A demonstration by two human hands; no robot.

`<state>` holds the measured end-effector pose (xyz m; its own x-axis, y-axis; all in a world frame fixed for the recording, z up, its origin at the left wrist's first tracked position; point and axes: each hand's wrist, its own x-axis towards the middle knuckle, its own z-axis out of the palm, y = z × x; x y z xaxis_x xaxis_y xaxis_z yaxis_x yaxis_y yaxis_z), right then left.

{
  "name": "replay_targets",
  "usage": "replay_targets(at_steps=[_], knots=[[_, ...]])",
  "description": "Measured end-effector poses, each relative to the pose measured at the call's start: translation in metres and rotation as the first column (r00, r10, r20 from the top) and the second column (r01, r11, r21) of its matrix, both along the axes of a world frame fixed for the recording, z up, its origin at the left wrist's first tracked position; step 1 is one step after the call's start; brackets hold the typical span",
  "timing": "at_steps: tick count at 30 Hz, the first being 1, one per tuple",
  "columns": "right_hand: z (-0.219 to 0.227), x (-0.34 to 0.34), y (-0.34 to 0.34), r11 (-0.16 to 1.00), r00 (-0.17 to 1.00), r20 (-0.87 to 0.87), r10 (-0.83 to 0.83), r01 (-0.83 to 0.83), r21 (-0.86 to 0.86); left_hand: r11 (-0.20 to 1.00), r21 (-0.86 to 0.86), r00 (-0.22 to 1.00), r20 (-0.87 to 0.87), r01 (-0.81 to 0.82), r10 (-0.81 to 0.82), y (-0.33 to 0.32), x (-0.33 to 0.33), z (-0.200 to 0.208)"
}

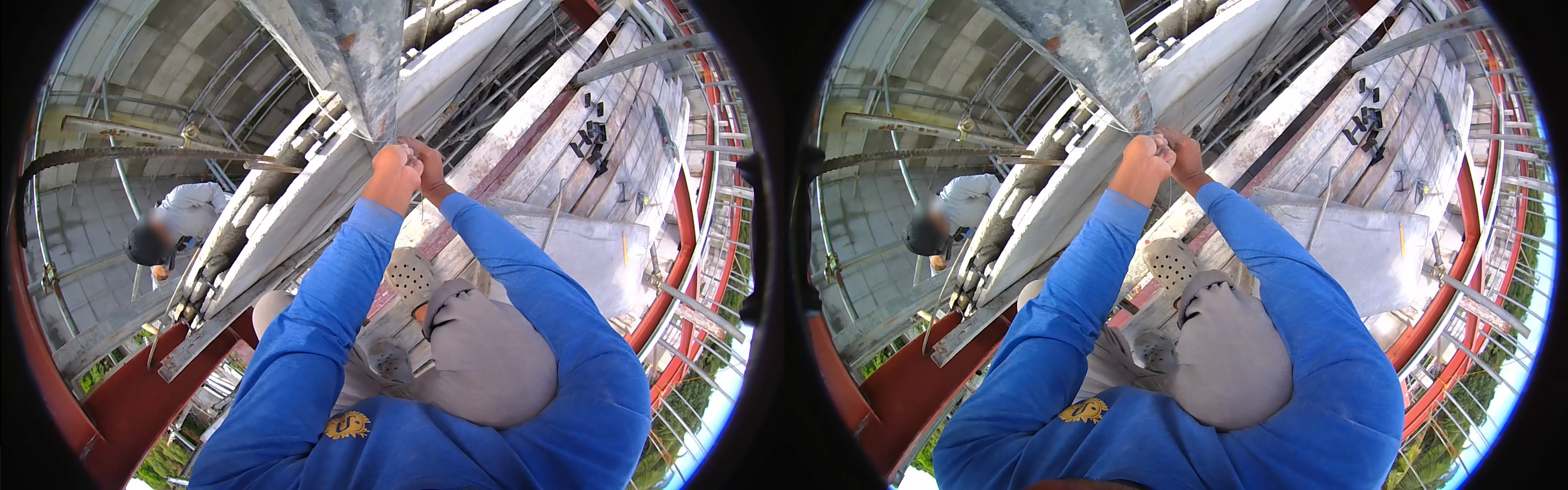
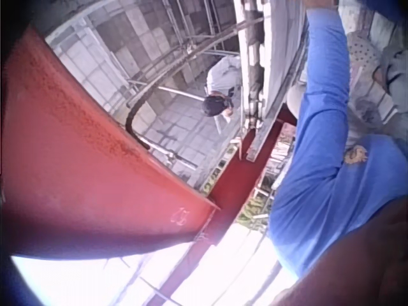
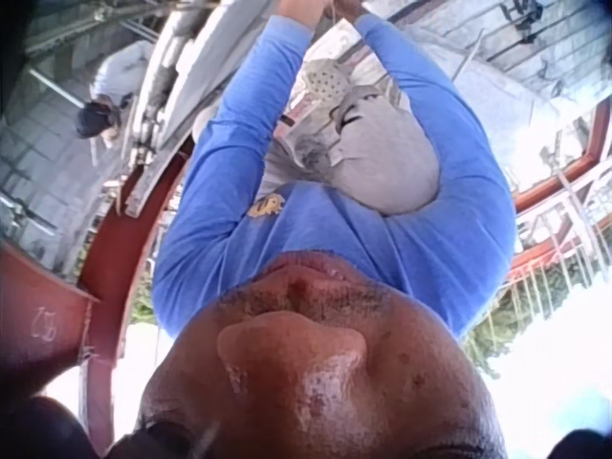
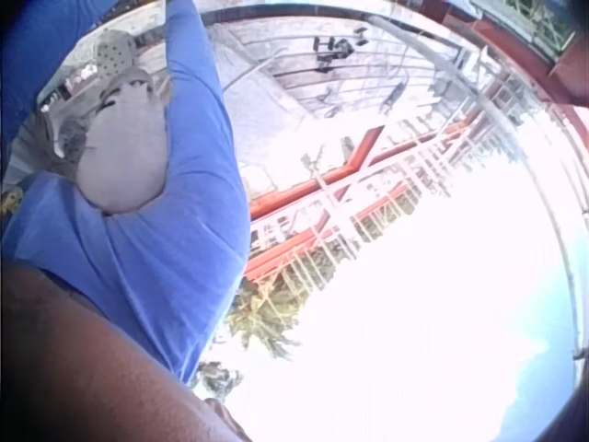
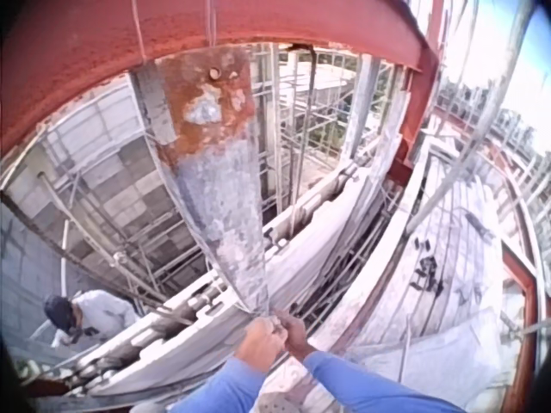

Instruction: The person secures metal scaffolding poles using wire ties. They repeatedly wrap and twist wire around pole joints to fasten them together while working on an elevated platform.

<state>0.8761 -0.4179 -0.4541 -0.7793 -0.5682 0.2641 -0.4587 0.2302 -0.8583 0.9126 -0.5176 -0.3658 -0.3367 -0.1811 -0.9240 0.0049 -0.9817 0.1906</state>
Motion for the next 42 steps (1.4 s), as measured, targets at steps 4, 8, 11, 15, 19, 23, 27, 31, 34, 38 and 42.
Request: replay_targets(at_steps=[4, 8, 11, 15, 19, 23, 27, 31, 34, 38, 42], knots=[[-0.022, 0.023, -0.012, 0.996, 0.864, 0.504, 0.015, 0.029, -0.08, 0.976, 0.053, 0.974, 0.099, -0.211, 0.205, 0.003, -0.025, -0.017], [-0.041, 0.01, 0.012, 0.888, 0.709, 0.681, 0.184, 0.177, -0.425, 0.971, -0.117, 0.976, -0.039, 0.207, -0.213, 0.018, -0.001, 0.005], [0.034, 0.015, 0.002, 0.982, 0.962, -0.266, 0.061, -0.01, 0.187, 0.781, -0.328, 0.836, 0.059, 0.532, -0.545, -0.02, 0.03, 0.029], [0.042, -0.008, 0.003, 0.941, 0.918, -0.327, 0.226, -0.118, 0.319, 0.55, -0.445, 0.67, 0.173, 0.707, -0.722, -0.041, 0.024, 0.029], [0.036, -0.003, -0.002, 0.972, 0.948, -0.284, 0.143, -0.08, 0.22, 0.411, -0.535, 0.596, 0.232, 0.738, -0.769, -0.043, 0.02, 0.035], [0.033, 0.001, -0.007, 0.985, 0.967, -0.247, 0.065, -0.022, 0.172, 0.184, -0.556, 0.452, 0.393, 0.811, -0.801, -0.058, 0.026, 0.044], [0.051, 0.006, -0.01, 0.962, 0.887, -0.455, 0.081, 0.05, 0.269, -0.546, -0.366, 0.249, 0.928, 0.753, -0.278, -0.097, 0.043, 0.075], [0.061, 0.008, -0.015, 0.959, 0.874, -0.476, 0.101, 0.043, 0.282, -0.685, -0.335, 0.471, 0.882, 0.647, 0.014, -0.134, 0.041, 0.064], [0.061, 0.007, -0.01, 0.954, 0.886, -0.451, 0.11, 0.034, 0.299, -0.9, -0.002, 0.296, 0.944, 0.437, 0.142, -0.14, 0.009, 0.073], [0.059, 0.01, -0.016, 0.97, 0.892, -0.439, 0.11, 0.001, 0.245, -0.95, 0.309, 0.25, 0.917, 0.046, 0.31, -0.173, -0.016, 0.038], [0.045, 0.007, -0.002, 0.988, 0.928, -0.372, 0.016, 0.043, 0.151, -0.959, 0.264, 0.191, 0.951, -0.106, 0.241, -0.178, -0.055, 0.045]])
